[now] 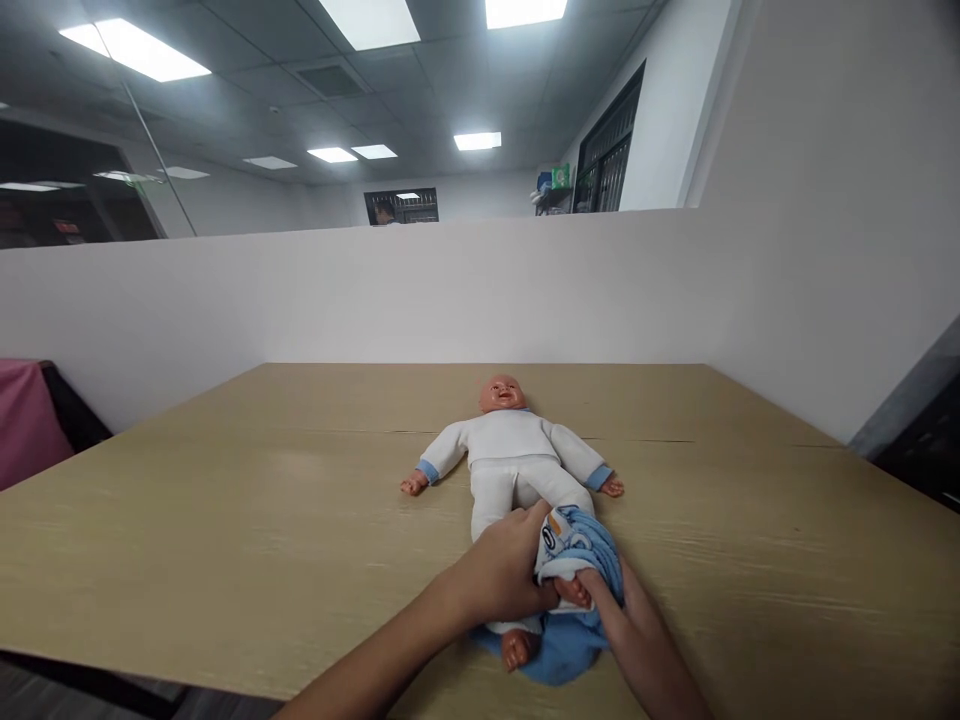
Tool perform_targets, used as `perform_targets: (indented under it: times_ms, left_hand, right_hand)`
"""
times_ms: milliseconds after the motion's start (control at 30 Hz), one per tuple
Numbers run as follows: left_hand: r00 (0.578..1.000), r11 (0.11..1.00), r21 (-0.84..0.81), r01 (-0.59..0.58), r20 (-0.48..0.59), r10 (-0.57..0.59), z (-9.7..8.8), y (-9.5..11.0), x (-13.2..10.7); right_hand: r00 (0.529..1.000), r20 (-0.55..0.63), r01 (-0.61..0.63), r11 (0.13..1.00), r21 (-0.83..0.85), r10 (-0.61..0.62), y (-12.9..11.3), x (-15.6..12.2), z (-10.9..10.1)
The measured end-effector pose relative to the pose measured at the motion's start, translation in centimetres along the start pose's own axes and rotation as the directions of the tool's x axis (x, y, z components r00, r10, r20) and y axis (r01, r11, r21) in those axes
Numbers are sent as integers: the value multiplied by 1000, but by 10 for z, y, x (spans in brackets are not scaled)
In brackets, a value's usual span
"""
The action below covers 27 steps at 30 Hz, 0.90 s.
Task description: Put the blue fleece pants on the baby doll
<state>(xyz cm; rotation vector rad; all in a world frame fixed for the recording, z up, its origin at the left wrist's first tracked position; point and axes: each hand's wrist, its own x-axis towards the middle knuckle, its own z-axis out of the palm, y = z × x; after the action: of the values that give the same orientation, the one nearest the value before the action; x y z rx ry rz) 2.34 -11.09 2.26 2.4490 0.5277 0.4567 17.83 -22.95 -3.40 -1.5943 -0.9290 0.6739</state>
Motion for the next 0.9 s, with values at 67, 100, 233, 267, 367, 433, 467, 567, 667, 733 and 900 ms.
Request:
perform_targets:
  times_ms: [67, 100, 233, 267, 367, 433, 467, 567, 667, 733, 900]
  left_hand:
    - [1000, 1000, 2, -7, -5, 7, 0, 1, 0]
    - [1000, 1000, -18, -15, -9, 15, -1, 1, 0]
    - [998, 985, -162, -56, -7, 56, -6, 1, -1]
    - [998, 976, -207, -69, -1, 70, -8, 0, -1]
    - [996, 927, -366, -76, 12, 86, -13, -3, -3]
    - [998, 888, -458, -44, 11, 55, -17, -5, -5]
    - [999, 874, -485, -26, 11, 36, -18, -5, -6]
    - [999, 877, -481, -12, 30, 30, -24, -4, -12]
    - [996, 928, -373, 2, 83, 32, -31, -3, -20]
    - [995, 965, -262, -5, 93, 30, -37, -4, -27]
    - [999, 998, -61, -29, 41, 32, -55, -20, -48]
  right_hand:
    - [999, -42, 24, 1000, -4, -24, 3, 2, 2]
    - [997, -62, 35, 999, -4, -35, 4, 2, 3]
    - [994, -98, 41, 999, 18, -39, 3, 4, 3]
    - [995, -92, 34, 999, 30, -31, 3, 4, 2]
    - [997, -77, 25, 997, 66, -20, 2, 4, -3]
    - [998, -42, 58, 992, 109, -54, 3, 4, -7]
    - [997, -17, 81, 987, 137, -79, 5, 5, -9]
    - [986, 95, 113, 970, 213, -136, 12, 12, -19]
    - [950, 287, 60, 972, 227, -126, 18, 21, -38]
    - [923, 377, 12, 984, 178, -79, 16, 24, -52]
    - [878, 464, 164, 984, -65, -116, -17, 28, -77]
